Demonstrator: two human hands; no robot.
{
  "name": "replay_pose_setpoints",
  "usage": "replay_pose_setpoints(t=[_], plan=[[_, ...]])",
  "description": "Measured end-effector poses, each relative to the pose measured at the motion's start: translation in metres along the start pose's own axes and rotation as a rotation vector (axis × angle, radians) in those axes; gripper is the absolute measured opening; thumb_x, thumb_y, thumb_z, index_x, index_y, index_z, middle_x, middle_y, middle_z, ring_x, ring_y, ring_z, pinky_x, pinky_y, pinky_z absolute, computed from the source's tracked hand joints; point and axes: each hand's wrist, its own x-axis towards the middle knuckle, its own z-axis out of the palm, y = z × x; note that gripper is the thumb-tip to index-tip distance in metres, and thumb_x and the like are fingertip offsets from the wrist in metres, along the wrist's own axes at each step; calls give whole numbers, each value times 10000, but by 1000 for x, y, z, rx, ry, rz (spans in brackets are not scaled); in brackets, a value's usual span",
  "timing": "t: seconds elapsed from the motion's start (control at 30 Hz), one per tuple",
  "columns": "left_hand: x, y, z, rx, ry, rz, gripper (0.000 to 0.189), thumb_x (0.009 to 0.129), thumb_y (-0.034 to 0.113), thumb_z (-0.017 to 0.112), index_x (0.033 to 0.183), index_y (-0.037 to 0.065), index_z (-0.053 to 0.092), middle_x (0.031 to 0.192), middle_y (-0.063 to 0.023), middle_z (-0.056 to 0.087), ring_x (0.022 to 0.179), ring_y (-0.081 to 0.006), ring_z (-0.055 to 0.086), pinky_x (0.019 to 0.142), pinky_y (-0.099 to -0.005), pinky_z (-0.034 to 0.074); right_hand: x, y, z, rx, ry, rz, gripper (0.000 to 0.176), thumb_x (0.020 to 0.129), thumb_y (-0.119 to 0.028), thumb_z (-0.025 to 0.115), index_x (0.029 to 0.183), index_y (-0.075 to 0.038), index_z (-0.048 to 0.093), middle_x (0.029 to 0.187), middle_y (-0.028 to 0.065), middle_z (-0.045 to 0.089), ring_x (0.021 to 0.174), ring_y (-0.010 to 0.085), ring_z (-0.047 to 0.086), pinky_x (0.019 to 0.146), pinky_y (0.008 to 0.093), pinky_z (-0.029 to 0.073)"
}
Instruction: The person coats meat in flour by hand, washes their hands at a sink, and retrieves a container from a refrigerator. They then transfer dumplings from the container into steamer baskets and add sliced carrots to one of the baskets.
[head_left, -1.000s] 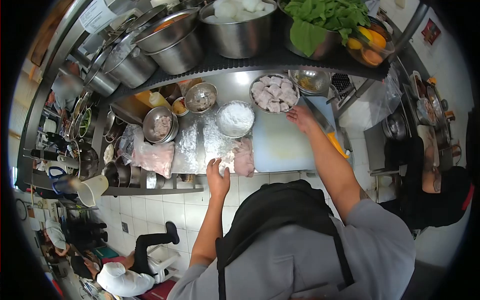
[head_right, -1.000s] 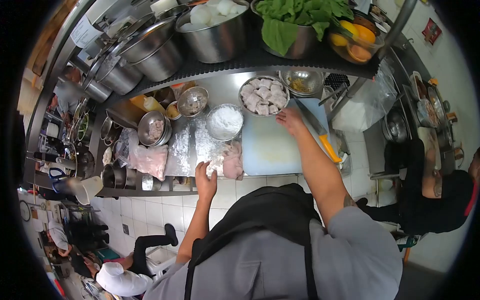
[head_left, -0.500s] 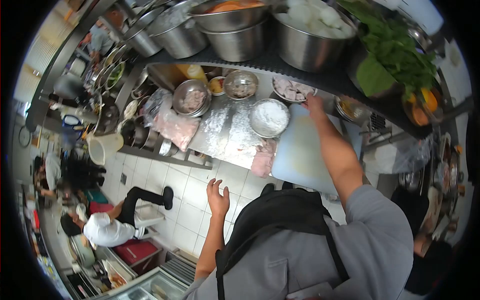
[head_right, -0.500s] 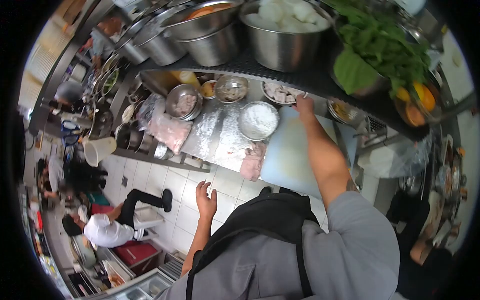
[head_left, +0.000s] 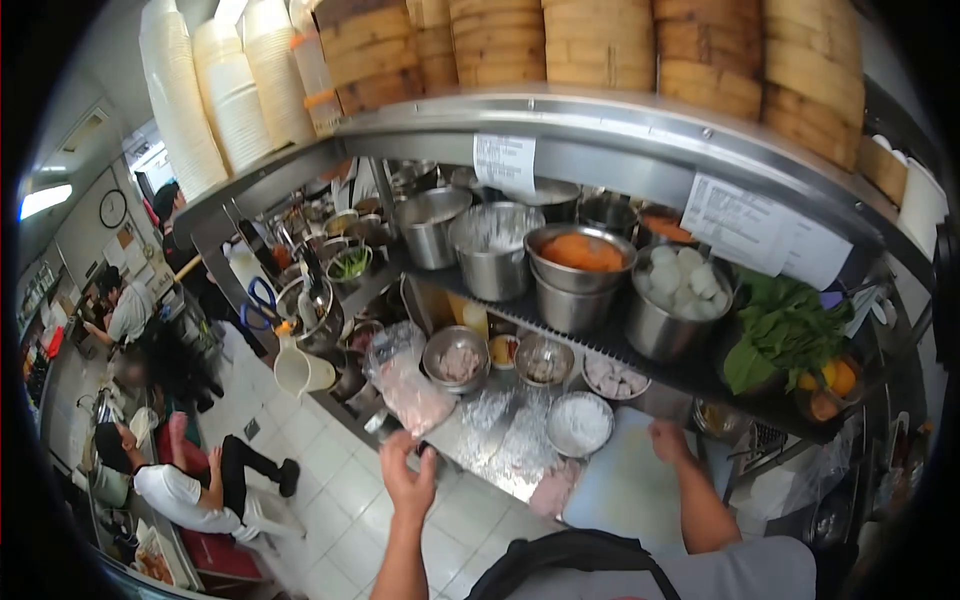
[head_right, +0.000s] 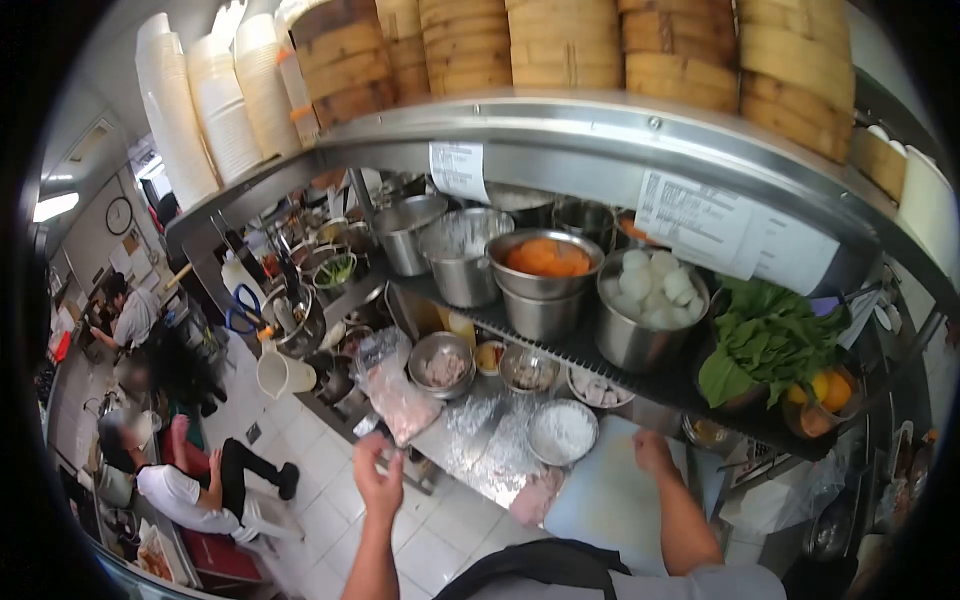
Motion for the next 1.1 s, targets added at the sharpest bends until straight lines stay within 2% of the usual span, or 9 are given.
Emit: replay_pose_setpoints(t=[0.1, 0.2, 0.27, 0.47, 0.53, 0.63, 0.73, 0.97, 1.1], plan=[[144, 111, -25, -48, 192, 511, 297, 764, 48, 714, 1040, -13, 623, 1127, -187, 627, 1044, -367, 596, 918, -445, 474, -52, -64, -37, 115, -93, 47, 187, 890, -204, 608, 955, -51, 693, 914, 176, 697, 878, 339, 674, 783, 423, 518], [282, 200, -26, -272, 325, 565, 269, 811, 101, 741, 1032, 5, 619, 1100, -124, 647, 984, -279, 617, 811, -360, 494, -90, -101, -64, 241, -76, 102, 222, 866, -226, 653, 979, -41, 697, 923, 174, 696, 864, 333, 674, 780, 410, 524], [399, 227, -18, 117, 542, 828, 353, 843, 270, 718, 1094, 32, 644, 1143, -154, 645, 1065, -314, 607, 928, -411, 471, -122, -107, -66, 300, 12, 93, 228, 855, -221, 671, 970, -24, 693, 923, 171, 696, 850, 329, 674, 767, 399, 527], [639, 242, -17, 825, 230, 592, 907, 771, 585, 727, 1474, 107, 407, 1405, -174, 536, 1344, -335, 466, 1130, -431, 360, -226, -122, -74, 377, 336, 299, 176, 840, -142, 674, 933, 8, 675, 882, 159, 687, 797, 276, 674, 706, 370, 530], [637, 262, -24, 840, 23, 491, 896, 699, 569, 788, 1393, 74, 513, 1347, -182, 579, 1288, -319, 524, 1102, -416, 396, -268, -110, -59, 366, 474, 397, 151, 838, -109, 664, 918, 18, 670, 848, 152, 683, 774, 241, 673, 684, 352, 525], [587, 302, -34, 1166, 29, 534, 798, 637, 521, 839, 1234, 34, 632, 1234, -185, 642, 1184, -312, 600, 1040, -394, 455, -322, -104, -45, 329, 519, 607, 119, 842, -73, 638, 890, 34, 660, 777, 137, 668, 726, 211, 661, 671, 329, 513], [611, 298, -35, 1146, 7, 563, 682, 605, 470, 858, 1087, 18, 691, 1142, -180, 676, 1090, -316, 643, 975, -386, 496, -356, -93, -25, 358, 530, 709, 123, 879, -87, 635, 861, 33, 653, 715, 104, 665, 659, 164, 637, 630, 309, 503], [666, 275, -63, 845, 145, 685, 901, 665, 417, 839, 1369, 23, 439, 1267, -269, 589, 1153, -391, 597, 969, -436, 493, -344, -116, -48, 304, 511, 635, 120, 858, -83, 627, 877, 32, 656, 743, 158, 662, 683, 233, 650, 659, 350, 504], [559, 311, -123, 626, 102, 906, 761, 775, 403, 768, 1316, -54, 490, 1188, -232, 635, 1120, -315, 622, 963, -404, 468, -305, -119, -68, 222, 463, 541, 147, 890, -101, 619, 830, 32, 636, 701, 129, 643, 647, 175, 614, 629, 329, 492]])
